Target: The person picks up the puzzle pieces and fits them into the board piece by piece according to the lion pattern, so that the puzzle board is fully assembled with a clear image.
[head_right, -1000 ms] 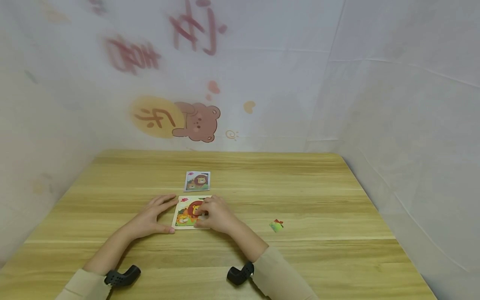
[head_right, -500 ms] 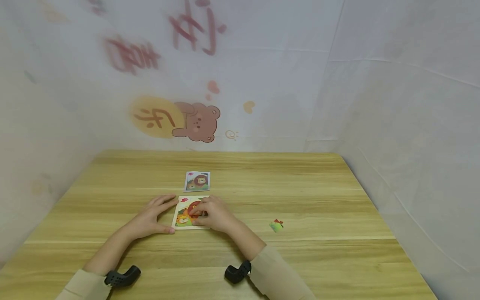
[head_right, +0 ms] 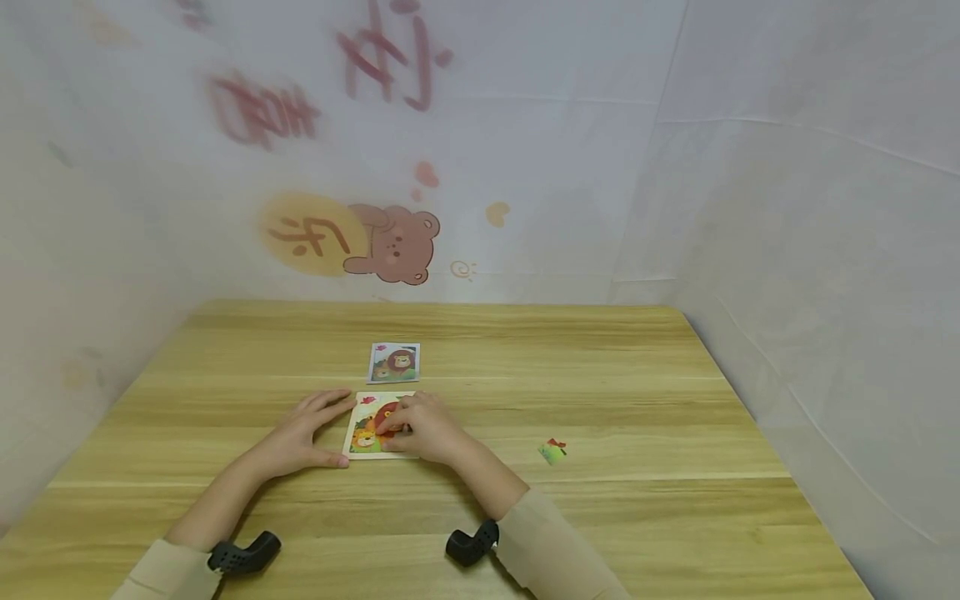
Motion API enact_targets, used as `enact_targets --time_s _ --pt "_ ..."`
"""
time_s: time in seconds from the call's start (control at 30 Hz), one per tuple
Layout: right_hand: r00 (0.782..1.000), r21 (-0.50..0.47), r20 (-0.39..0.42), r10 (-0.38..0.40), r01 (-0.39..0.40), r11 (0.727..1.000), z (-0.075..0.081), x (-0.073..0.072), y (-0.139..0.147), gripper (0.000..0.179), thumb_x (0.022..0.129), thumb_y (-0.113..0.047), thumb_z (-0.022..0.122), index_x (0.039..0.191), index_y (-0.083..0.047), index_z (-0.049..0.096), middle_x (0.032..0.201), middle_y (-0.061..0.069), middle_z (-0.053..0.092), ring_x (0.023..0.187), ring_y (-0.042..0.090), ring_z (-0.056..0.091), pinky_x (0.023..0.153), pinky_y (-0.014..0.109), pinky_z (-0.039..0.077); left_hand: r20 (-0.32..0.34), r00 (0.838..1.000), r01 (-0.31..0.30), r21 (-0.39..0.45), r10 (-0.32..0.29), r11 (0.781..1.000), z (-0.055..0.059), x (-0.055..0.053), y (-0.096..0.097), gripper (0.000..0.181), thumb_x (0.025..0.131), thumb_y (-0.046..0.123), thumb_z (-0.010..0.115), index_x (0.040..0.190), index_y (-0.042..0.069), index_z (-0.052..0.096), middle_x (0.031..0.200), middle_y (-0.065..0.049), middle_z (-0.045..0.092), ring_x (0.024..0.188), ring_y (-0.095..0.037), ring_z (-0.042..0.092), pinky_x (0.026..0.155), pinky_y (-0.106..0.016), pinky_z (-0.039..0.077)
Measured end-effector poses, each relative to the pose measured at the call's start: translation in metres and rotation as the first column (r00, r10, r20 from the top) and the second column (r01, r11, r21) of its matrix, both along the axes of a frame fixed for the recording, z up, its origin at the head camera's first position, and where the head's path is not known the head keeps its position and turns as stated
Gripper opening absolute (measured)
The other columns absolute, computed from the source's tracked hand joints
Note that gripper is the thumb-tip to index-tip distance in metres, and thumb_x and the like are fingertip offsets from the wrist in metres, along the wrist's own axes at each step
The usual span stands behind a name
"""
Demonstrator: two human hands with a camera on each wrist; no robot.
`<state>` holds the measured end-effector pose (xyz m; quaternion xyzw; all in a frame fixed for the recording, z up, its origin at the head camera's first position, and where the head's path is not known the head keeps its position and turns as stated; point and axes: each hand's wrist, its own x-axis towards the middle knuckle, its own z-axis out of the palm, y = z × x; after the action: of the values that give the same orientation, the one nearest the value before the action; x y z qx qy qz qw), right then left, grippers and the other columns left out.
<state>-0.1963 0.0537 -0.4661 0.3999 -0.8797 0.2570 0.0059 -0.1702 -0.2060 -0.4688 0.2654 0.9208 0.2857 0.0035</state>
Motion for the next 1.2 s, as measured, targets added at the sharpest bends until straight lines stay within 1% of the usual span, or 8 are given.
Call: enact_targets --time_s 0.3,0.37,0.47,0.57,0.63,0.77,0.97,1.2 --pt "0.999 0.061 -0.043 0.0 0.003 0.998 0.005 0.003 -0.002 0.02 0.085 -0.038 0.073 0.103 -0.031 0.076 0.093 -0.014 0.059 0.083 0.005 0.043 0.076 0.024 0.033 0.001 1.0 -0.006 -0.009 0.006 1.0 0.0 0.0 -0.002 0.095 0.069 0.062 0.075 0.143 0.01 0.047 0.15 -0.013 0.034 0.136 -0.037 0.024 0.1 -0.065 0.025" --pt "0.999 0.039 -0.042 -0.004 0.006 0.999 0.003 0.004 -0.002 0.02 0.084 -0.038 0.073 0.103 -0.03 0.076 0.093 -0.015 0.06 0.082 0.004 0.043 0.076 0.024 0.033 0.003 1.0 -0.008 -0.008 0.008 1.0 0.0 0.0 -0.002 0.095 0.068 0.062 0.075 0.143 0.009 0.047 0.15 -0.013 0.034 0.136 -0.037 0.024 0.1 -0.065 0.025" --pt "0.999 -0.035 -0.044 0.0 -0.002 0.999 0.001 0.004 0.001 0.022 0.083 -0.036 0.075 0.103 -0.026 0.077 0.092 -0.014 0.061 0.08 0.004 0.044 0.075 0.023 0.034 0.006 1.0 -0.009 -0.008 0.009 1.0 0.001 0.001 -0.002 0.096 0.068 0.062 0.075 0.143 0.01 0.047 0.15 -0.013 0.034 0.136 -0.037 0.024 0.1 -0.066 0.024" --pt "0.999 -0.11 -0.054 0.003 -0.009 0.994 0.003 0.006 0.005 0.023 0.081 -0.033 0.078 0.101 -0.022 0.077 0.089 -0.01 0.062 0.078 0.006 0.045 0.072 0.023 0.036 0.005 1.0 -0.009 -0.008 0.009 1.0 0.001 0.001 -0.002 0.096 0.068 0.063 0.075 0.143 0.01 0.047 0.15 -0.013 0.034 0.136 -0.037 0.024 0.1 -0.066 0.024" --pt "0.999 -0.138 -0.051 -0.002 -0.005 0.99 0.006 0.008 0.01 0.022 0.081 -0.031 0.078 0.101 -0.02 0.077 0.088 -0.008 0.062 0.078 0.006 0.045 0.072 0.023 0.036 0.003 1.0 -0.009 -0.007 0.009 1.0 0.0 0.0 -0.002 0.096 0.068 0.063 0.075 0.143 0.01 0.047 0.15 -0.013 0.034 0.136 -0.037 0.025 0.1 -0.066 0.025" --pt "0.999 -0.164 -0.043 -0.022 0.014 0.986 0.01 0.012 0.022 0.023 0.081 -0.029 0.078 0.1 -0.018 0.077 0.087 -0.005 0.061 0.08 0.008 0.044 0.072 0.026 0.037 0.001 1.0 -0.011 -0.009 0.011 1.0 -0.001 -0.001 -0.002 0.097 0.067 0.064 0.075 0.143 0.01 0.047 0.15 -0.013 0.034 0.136 -0.037 0.025 0.101 -0.065 0.024" --pt "0.996 -0.206 -0.056 -0.062 0.049 0.977 0.011 0.018 0.047 0.023 0.078 -0.026 0.081 0.098 -0.016 0.076 0.089 -0.005 0.061 0.085 0.009 0.046 0.074 0.028 0.04 0.003 1.0 -0.015 -0.01 0.015 1.0 -0.002 -0.001 -0.003 0.098 0.067 0.065 0.075 0.143 0.011 0.046 0.15 -0.013 0.034 0.136 -0.038 0.024 0.101 -0.065 0.023" --pt "0.993 -0.234 -0.065 -0.096 0.078 0.969 0.012 0.025 0.079 0.028 0.075 -0.027 0.083 0.1 -0.015 0.076 0.088 -0.004 0.06 0.086 0.01 0.044 0.073 0.03 0.039 0.002 1.0 -0.015 -0.01 0.015 1.0 -0.002 -0.001 -0.003 0.097 0.067 0.064 0.075 0.143 0.01 0.047 0.15 -0.013 0.034 0.136 -0.038 0.024 0.101 -0.065 0.023"
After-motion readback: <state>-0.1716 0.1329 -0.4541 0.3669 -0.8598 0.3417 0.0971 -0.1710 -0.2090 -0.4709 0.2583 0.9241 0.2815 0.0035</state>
